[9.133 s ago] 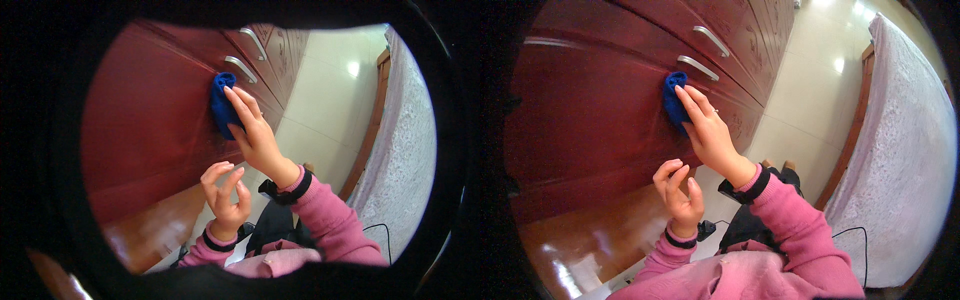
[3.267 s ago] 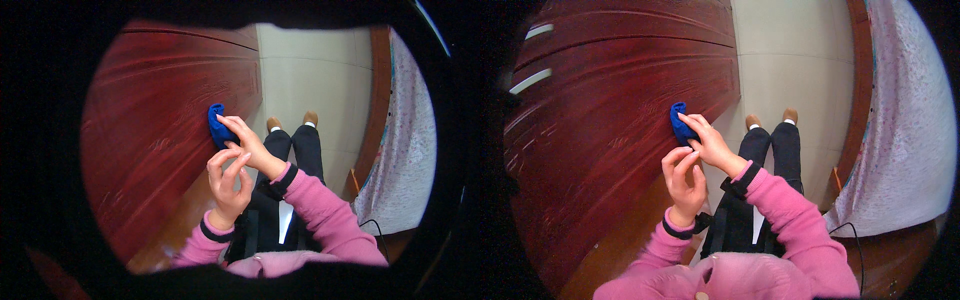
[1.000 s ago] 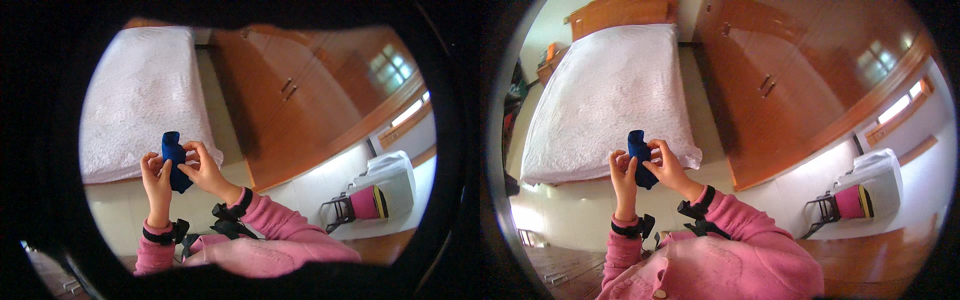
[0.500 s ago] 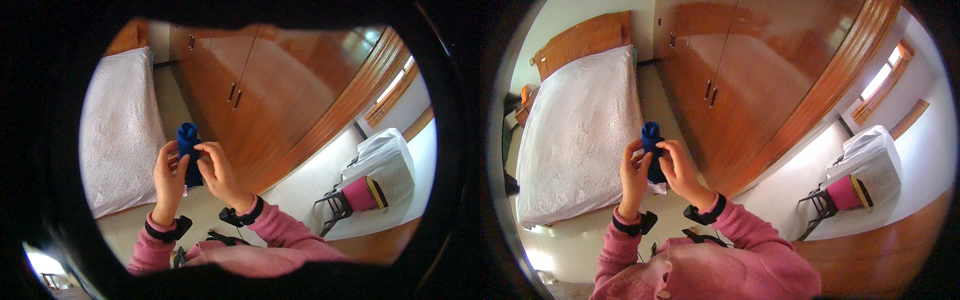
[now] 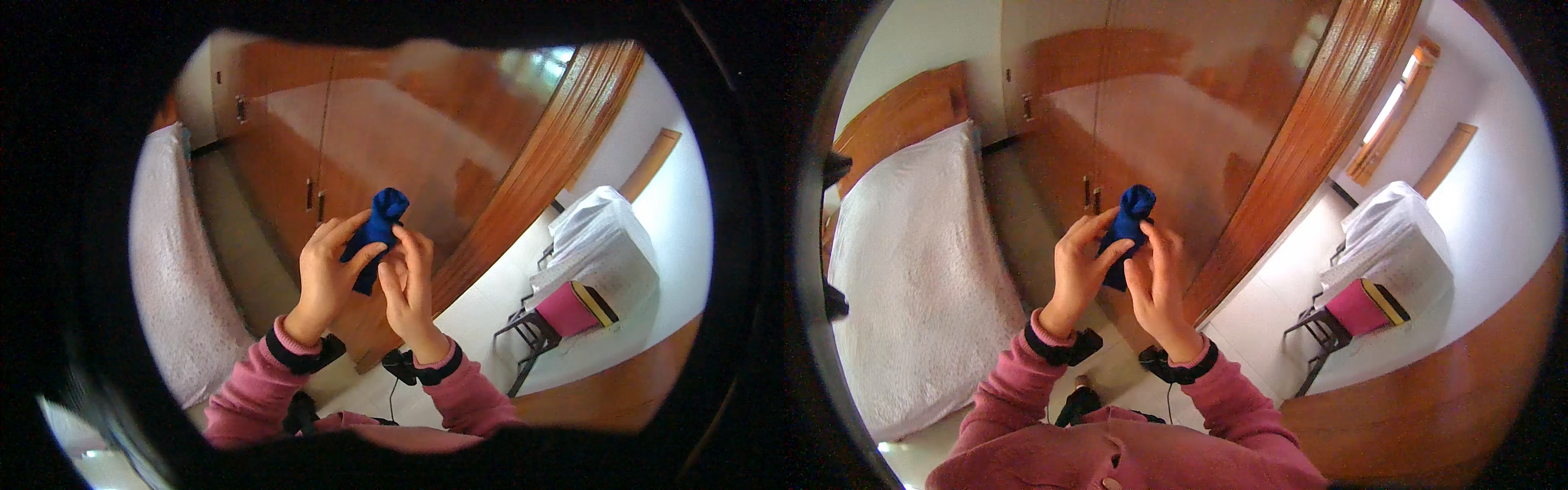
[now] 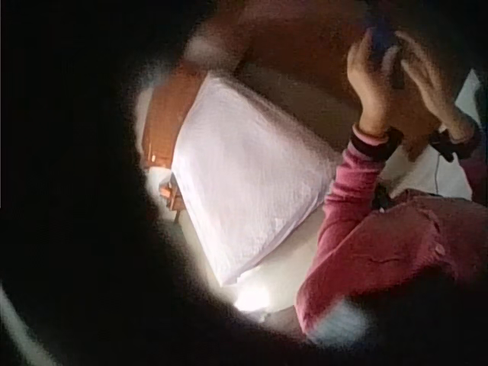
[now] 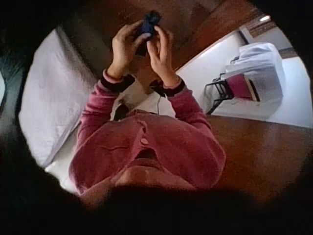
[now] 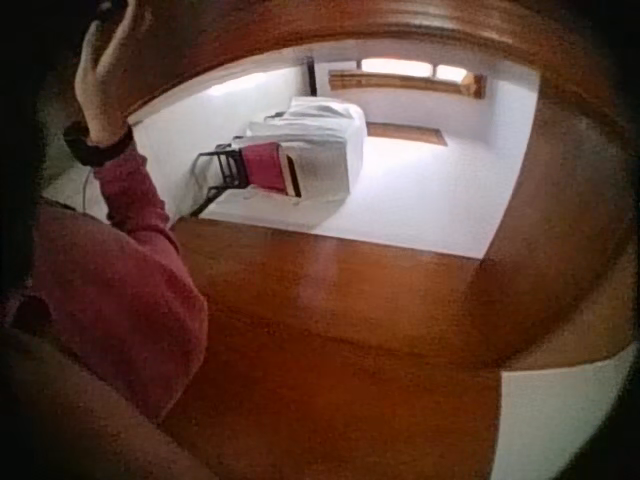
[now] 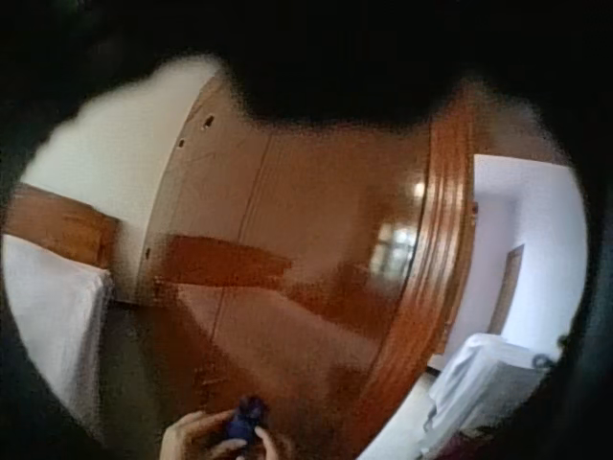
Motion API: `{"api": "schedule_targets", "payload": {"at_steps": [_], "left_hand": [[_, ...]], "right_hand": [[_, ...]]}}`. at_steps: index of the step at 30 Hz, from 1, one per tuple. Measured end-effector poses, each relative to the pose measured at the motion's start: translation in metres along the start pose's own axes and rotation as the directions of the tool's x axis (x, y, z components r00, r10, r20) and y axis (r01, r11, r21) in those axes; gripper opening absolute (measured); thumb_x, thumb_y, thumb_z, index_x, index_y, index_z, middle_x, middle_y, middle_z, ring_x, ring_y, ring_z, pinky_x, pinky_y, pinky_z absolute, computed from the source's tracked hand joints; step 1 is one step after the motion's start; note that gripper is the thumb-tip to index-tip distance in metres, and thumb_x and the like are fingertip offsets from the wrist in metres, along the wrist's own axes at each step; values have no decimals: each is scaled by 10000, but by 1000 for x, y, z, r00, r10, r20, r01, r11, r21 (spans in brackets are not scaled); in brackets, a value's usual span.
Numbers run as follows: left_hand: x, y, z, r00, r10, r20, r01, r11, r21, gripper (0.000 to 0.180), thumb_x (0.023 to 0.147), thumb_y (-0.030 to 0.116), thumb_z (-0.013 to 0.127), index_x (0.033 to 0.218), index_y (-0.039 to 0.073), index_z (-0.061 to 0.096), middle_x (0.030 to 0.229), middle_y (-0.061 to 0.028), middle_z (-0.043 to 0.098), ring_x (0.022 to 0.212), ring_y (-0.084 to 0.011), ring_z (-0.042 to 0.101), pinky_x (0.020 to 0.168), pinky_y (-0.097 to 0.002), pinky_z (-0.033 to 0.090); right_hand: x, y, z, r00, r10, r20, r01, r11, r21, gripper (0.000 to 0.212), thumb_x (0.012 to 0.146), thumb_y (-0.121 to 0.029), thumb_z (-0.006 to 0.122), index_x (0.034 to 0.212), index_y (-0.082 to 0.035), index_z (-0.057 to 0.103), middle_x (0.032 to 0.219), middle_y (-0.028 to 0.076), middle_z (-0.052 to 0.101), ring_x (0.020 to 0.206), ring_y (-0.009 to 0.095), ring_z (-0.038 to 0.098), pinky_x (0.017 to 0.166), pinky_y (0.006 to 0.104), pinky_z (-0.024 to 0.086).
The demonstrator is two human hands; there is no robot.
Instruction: The person wipes the surface of a wooden wardrobe and a bed headboard using a blue cloth. They move from the wardrobe doors to the headboard, wiping the carved details and flat surfaces.
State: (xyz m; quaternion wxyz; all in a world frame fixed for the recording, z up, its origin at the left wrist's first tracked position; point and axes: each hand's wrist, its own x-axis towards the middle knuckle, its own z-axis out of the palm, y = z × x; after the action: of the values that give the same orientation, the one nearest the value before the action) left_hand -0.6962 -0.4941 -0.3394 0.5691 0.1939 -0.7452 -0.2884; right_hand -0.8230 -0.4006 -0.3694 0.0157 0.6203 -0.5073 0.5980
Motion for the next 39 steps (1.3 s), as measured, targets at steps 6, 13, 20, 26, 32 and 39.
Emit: {"api": "schedule_targets", "payload": {"at_steps": [6, 13, 20, 26, 32, 39], "left_hand": [[42, -9, 28, 998, 58, 38, -47, 972, -232, 505, 785, 147, 912, 1231, 8, 721, 1009, -160, 723, 876, -287, 716, 802, -368, 594], [103, -5, 47, 936, 351, 18, -340, 919, -199, 465, 806, 175, 833, 1227, 76, 663, 1058, -145, 702, 950, -374, 689, 813, -434, 570], [155, -19, 60, 819, 573, 39, -553, 805, -213, 464, 829, 172, 804, 1255, 73, 647, 1180, -129, 677, 1028, -351, 677, 850, -427, 566], [178, -36, 72, 736, 677, -15, -660, 712, -238, 468, 847, 168, 802, 1280, 73, 651, 1199, -119, 683, 1021, -337, 684, 837, -414, 578], [181, -42, 79, 693, 716, -78, -712, 664, -229, 494, 868, 186, 790, 1347, 133, 678, 1229, -88, 675, 1011, -303, 690, 804, -397, 581], [179, -49, 76, 678, 730, -85, -734, 667, -128, 493, 841, 198, 800, 1326, 172, 714, 1220, -62, 681, 967, -259, 687, 759, -370, 574]], "right_hand": [[26, 0, -9, 989, -42, -142, 31, 997, -76, 547, 1035, -88, 614, 1548, -14, 437, 1484, 197, 406, 1315, 314, 516, 1069, 399, 493], [66, -9, -8, 958, -111, -266, 38, 963, -265, 635, 1016, -104, 650, 1578, 4, 375, 1526, 198, 323, 1375, 332, 453, 1112, 442, 475], [98, -2, 7, 914, -141, -381, 31, 959, -281, 682, 995, -28, 655, 1600, 14, 344, 1577, 182, 255, 1458, 343, 401, 1149, 475, 479], [110, 2, 13, 913, -83, -399, -71, 932, -355, 702, 1012, -16, 603, 1640, 12, 291, 1621, 174, 222, 1469, 345, 398, 1164, 465, 471], [114, 0, 13, 908, -82, -412, -95, 915, -392, 700, 1019, -10, 565, 1654, 9, 270, 1620, 178, 223, 1438, 329, 427, 1149, 442, 483], [111, -6, 13, 908, -79, -412, -135, 875, -465, 644, 1010, -5, 545, 1625, 4, 356, 1570, 185, 338, 1333, 297, 504, 1035, 391, 545]]}}
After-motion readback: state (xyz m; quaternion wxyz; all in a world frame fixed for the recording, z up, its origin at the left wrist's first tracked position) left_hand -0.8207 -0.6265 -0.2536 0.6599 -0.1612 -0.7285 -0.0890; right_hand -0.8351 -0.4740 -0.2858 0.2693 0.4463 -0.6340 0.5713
